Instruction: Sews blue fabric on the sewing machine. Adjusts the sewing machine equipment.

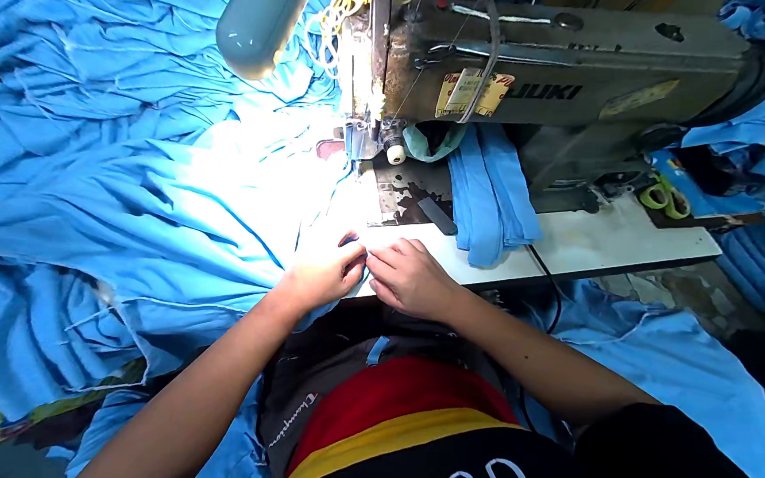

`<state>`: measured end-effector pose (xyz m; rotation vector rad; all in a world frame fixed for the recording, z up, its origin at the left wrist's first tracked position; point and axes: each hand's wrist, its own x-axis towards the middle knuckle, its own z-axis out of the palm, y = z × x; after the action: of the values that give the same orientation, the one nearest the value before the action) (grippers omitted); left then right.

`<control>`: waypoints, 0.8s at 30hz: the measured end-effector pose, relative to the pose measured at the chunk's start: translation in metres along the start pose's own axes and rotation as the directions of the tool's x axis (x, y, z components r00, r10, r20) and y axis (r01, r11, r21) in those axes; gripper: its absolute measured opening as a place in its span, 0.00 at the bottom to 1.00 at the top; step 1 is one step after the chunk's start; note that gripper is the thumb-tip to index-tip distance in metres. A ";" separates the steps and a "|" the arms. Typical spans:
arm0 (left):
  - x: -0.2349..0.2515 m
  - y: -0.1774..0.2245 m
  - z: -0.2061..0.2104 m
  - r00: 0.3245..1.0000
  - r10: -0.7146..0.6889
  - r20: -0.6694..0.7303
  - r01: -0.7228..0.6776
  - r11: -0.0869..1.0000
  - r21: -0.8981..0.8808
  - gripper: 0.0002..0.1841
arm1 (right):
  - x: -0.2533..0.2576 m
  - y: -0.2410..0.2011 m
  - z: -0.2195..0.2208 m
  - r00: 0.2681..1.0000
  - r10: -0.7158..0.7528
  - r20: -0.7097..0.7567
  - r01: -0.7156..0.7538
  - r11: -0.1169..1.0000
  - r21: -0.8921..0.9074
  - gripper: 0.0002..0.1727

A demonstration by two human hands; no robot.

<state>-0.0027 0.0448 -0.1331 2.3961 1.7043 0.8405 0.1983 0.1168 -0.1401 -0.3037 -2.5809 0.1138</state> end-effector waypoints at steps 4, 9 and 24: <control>0.003 -0.002 -0.001 1.000 -0.006 -0.006 0.006 1.000 0.011 0.14 | 0.003 0.002 0.000 1.000 0.011 0.011 -0.011 1.000 -0.014 0.16; 0.011 -0.006 -0.004 1.000 -0.008 -0.001 0.008 1.000 0.009 0.15 | 0.007 0.004 0.001 0.999 0.039 0.026 -0.039 0.999 -0.008 0.18; 0.035 -0.028 -0.004 0.999 0.030 -0.020 -0.030 0.999 0.026 0.16 | -0.096 0.145 -0.144 0.692 0.581 -0.429 -0.691 0.705 -0.159 0.25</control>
<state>-0.0208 0.0853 -0.1269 2.4439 1.7011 0.8548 0.3809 0.2377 -0.0861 -1.2436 -2.0110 -0.0940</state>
